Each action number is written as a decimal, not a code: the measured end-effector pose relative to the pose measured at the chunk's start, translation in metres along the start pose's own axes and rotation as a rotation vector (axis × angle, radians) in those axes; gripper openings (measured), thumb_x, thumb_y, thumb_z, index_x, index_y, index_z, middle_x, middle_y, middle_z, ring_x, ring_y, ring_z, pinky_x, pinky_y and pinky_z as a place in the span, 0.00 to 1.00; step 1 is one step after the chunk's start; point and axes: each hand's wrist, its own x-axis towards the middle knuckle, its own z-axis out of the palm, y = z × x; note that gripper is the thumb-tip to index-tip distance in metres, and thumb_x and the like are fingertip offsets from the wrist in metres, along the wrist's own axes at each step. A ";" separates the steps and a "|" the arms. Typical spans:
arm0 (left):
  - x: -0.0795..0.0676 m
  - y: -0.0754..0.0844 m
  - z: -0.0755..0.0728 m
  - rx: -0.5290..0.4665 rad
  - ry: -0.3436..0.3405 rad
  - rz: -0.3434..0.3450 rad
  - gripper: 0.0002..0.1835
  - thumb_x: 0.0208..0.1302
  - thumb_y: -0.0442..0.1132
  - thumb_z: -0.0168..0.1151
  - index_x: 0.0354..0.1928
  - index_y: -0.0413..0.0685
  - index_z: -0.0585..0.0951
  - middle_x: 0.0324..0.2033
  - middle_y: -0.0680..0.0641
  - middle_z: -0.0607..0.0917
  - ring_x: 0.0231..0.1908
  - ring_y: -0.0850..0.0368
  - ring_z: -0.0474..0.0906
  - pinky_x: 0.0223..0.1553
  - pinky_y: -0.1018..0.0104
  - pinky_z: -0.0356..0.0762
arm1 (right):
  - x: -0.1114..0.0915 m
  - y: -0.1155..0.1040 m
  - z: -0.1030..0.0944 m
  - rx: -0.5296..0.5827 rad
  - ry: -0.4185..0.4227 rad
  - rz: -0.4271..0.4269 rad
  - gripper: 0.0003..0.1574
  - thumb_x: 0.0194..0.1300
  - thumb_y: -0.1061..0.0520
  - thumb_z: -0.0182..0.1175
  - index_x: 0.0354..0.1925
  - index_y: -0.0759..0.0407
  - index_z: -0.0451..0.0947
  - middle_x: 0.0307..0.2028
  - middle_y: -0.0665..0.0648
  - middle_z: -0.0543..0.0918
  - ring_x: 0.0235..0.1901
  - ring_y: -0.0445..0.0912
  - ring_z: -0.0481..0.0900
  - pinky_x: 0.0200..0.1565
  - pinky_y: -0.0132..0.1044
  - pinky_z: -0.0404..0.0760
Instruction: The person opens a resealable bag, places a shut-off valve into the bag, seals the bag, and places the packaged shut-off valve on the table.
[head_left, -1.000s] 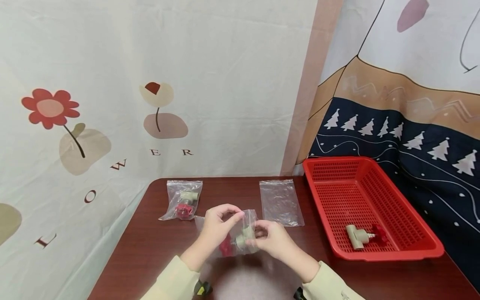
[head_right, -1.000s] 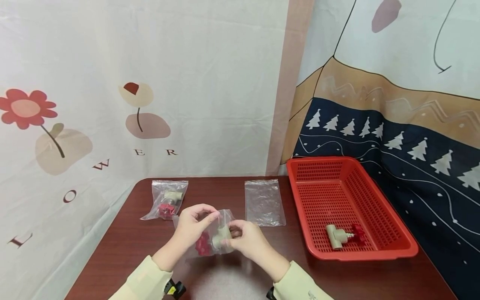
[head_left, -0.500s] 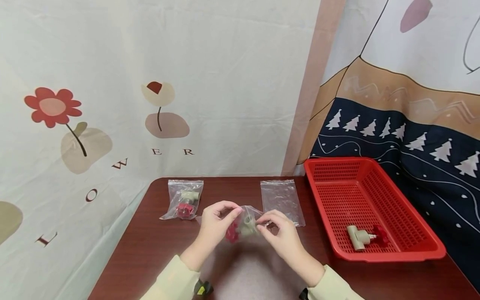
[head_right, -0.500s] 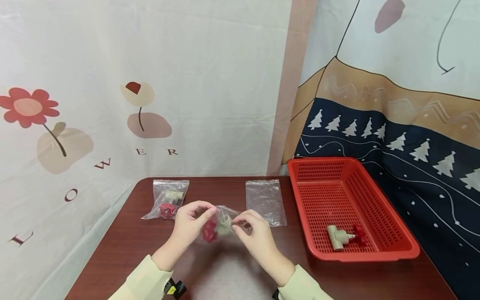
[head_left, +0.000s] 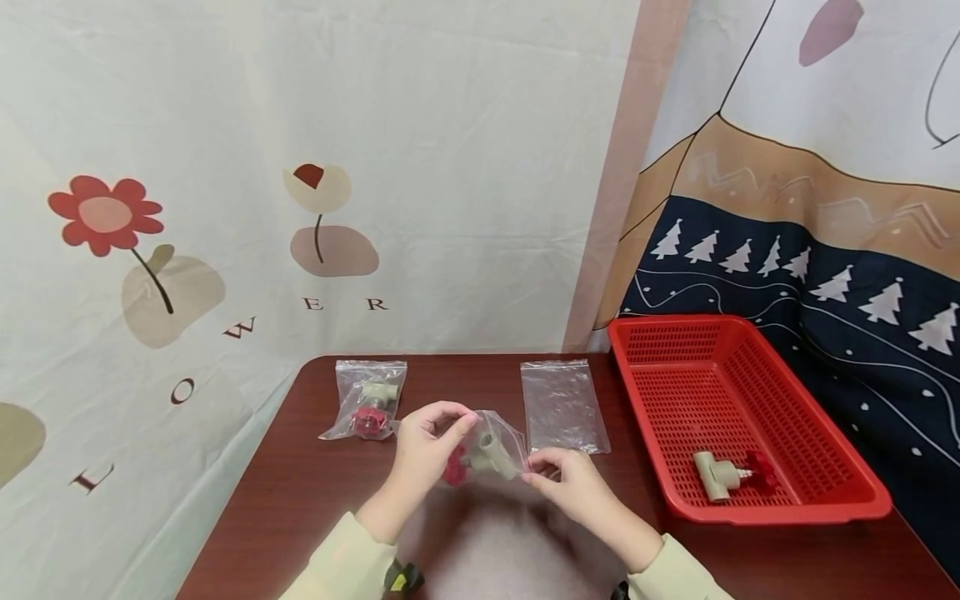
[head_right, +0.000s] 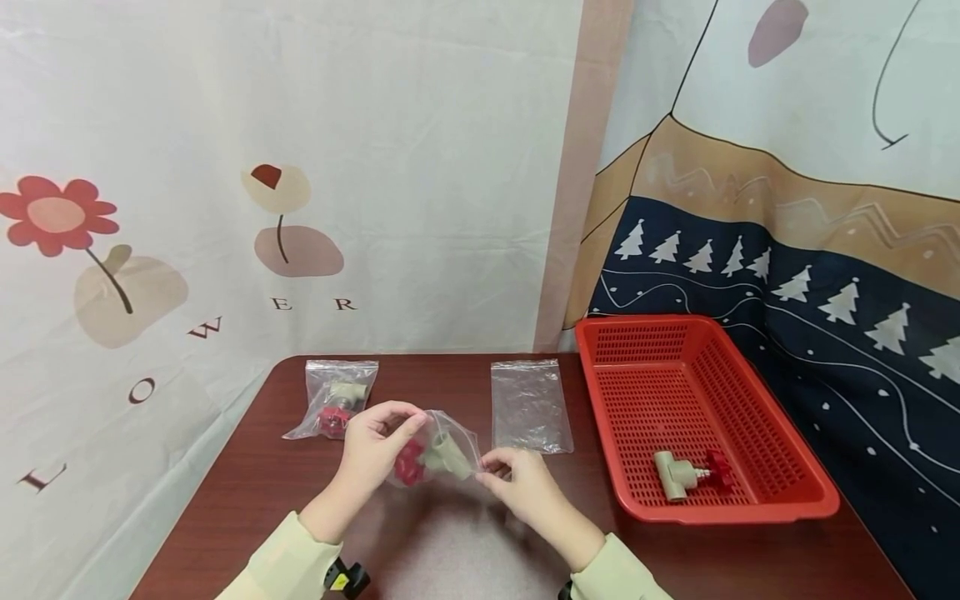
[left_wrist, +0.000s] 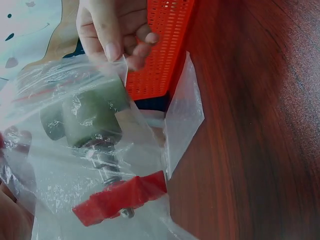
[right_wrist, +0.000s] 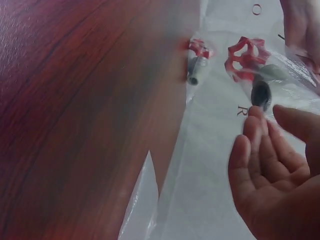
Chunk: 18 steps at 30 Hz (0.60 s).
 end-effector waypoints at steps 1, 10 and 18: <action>0.000 -0.003 0.000 -0.005 0.004 -0.002 0.02 0.54 0.27 0.67 0.30 0.33 0.83 0.26 0.37 0.86 0.25 0.65 0.78 0.27 0.74 0.77 | 0.000 0.000 0.000 -0.024 0.026 -0.016 0.07 0.57 0.57 0.67 0.33 0.59 0.83 0.27 0.51 0.85 0.26 0.31 0.75 0.29 0.28 0.78; 0.005 -0.031 -0.008 -0.156 0.059 0.025 0.09 0.57 0.26 0.63 0.41 0.31 0.82 0.31 0.35 0.86 0.30 0.64 0.84 0.34 0.73 0.81 | 0.001 -0.004 -0.011 -0.042 0.227 -0.181 0.04 0.60 0.58 0.64 0.31 0.58 0.82 0.28 0.46 0.81 0.26 0.32 0.73 0.27 0.28 0.76; 0.003 -0.036 -0.013 -0.176 0.033 0.035 0.05 0.59 0.28 0.62 0.37 0.32 0.82 0.27 0.34 0.85 0.30 0.61 0.84 0.33 0.71 0.81 | 0.003 -0.006 -0.017 -0.049 0.261 -0.198 0.05 0.64 0.57 0.60 0.33 0.58 0.79 0.30 0.45 0.79 0.32 0.34 0.74 0.31 0.27 0.76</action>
